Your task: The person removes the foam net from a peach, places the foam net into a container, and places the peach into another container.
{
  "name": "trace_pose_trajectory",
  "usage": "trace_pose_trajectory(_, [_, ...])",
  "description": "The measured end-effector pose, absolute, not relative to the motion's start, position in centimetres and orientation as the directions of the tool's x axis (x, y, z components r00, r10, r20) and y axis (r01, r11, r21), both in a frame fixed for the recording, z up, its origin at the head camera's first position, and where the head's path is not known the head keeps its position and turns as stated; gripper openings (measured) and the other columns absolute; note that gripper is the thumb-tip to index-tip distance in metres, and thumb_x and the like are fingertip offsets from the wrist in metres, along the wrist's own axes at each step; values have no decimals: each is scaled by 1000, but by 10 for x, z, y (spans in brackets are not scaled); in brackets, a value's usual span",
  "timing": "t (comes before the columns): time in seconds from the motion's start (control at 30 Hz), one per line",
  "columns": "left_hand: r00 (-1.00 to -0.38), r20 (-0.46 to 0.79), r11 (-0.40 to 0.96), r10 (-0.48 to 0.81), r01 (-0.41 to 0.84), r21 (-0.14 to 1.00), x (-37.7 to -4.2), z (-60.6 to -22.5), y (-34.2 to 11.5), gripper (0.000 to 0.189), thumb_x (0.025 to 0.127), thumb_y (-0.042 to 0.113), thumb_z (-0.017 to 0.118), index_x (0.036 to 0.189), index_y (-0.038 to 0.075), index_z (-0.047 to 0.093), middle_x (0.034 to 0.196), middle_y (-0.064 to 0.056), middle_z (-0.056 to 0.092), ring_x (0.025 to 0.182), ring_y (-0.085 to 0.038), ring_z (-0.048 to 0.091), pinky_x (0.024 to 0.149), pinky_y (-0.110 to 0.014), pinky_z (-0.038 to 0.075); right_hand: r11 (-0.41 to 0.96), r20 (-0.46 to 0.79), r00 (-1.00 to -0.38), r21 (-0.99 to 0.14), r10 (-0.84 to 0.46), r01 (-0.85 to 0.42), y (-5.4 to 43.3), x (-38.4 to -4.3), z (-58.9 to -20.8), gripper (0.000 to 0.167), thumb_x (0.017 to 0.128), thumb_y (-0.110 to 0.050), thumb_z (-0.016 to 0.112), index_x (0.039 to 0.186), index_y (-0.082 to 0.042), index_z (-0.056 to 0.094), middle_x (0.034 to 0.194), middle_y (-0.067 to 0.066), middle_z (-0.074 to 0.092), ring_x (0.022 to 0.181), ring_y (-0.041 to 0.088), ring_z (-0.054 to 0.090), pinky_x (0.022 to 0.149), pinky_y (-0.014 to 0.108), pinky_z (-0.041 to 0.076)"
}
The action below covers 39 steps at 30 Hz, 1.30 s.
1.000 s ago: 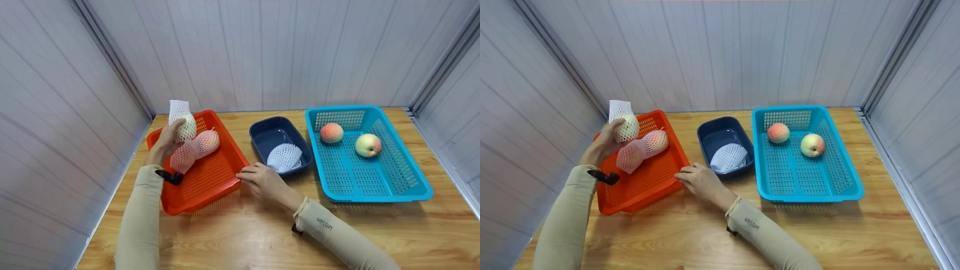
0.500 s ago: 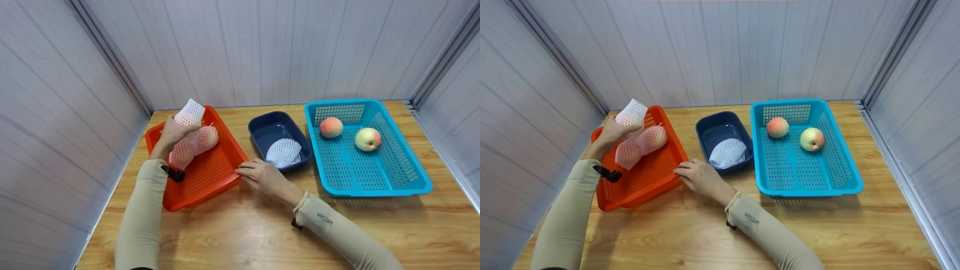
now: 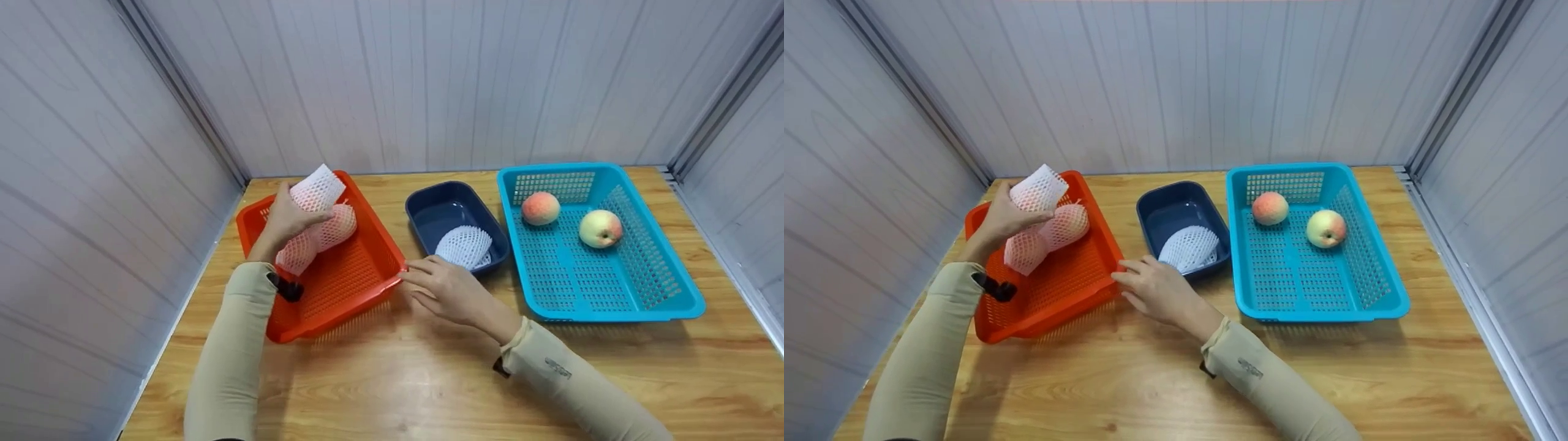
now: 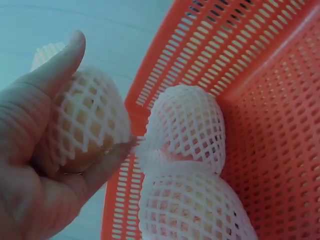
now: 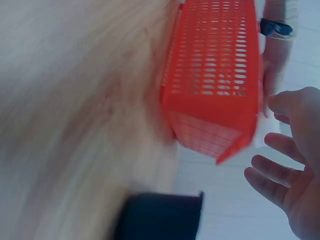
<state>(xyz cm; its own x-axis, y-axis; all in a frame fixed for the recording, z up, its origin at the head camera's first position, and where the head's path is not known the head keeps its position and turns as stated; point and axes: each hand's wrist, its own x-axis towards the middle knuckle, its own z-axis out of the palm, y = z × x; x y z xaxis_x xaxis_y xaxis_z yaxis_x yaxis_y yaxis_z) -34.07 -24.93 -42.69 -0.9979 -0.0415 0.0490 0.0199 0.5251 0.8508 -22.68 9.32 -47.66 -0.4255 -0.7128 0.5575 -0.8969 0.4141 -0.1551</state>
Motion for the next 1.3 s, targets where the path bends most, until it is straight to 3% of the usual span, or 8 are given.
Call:
trace_pose_trajectory(0.23, [-983,173,674,59,167,720,-329,-421,-234,106,56,53,90,137,10,38,129,-10,49,114,-26,48,96,-48,42,427,558,-425,-136,-712,-894,122,-200,-463,36,85,-16,73,120,-9,68,122,9,63,109,26,57,89,38,50])
trace_pose_trajectory(0.47, [-967,232,663,108,244,707,-310,-410,-216,98,60,40,93,136,12,38,124,-8,52,108,-24,51,92,-46,46,451,565,-450,-148,-692,-880,147,-177,-460,34,82,-16,77,115,-12,70,120,6,64,107,23,57,87,37,50])
trace_pose_trajectory(0.73, [-883,393,661,256,456,596,-276,-394,-176,94,56,34,96,131,12,44,120,-6,53,105,-22,52,87,-40,48,495,600,-466,-131,-650,-859,173,-163,-458,35,80,-15,78,114,-11,70,116,6,65,103,25,60,82,40,52])
trace_pose_trajectory(0.93, [-865,392,669,313,494,556,-246,-389,-144,97,55,44,94,133,13,45,120,-4,52,104,-21,50,81,-39,51,505,619,-473,-139,-627,-852,190,-156,-454,25,91,-23,68,113,-11,71,115,5,65,101,23,60,80,38,53])
trace_pose_trajectory(1.03, [-840,420,644,343,536,547,-234,-390,-129,96,55,46,93,132,13,46,121,-4,52,105,-19,48,84,-37,49,520,622,-483,-139,-616,-843,199,-152,-452,24,92,-24,65,111,-11,71,114,5,66,101,23,60,79,39,53])
trace_pose_trajectory(1.3, [-785,459,551,417,620,559,-204,-408,-93,95,58,48,91,134,15,44,125,-3,50,108,-16,51,90,-35,48,562,645,-504,-137,-575,-816,222,-142,-450,33,76,-11,78,109,-11,72,110,3,66,98,21,61,79,38,53])
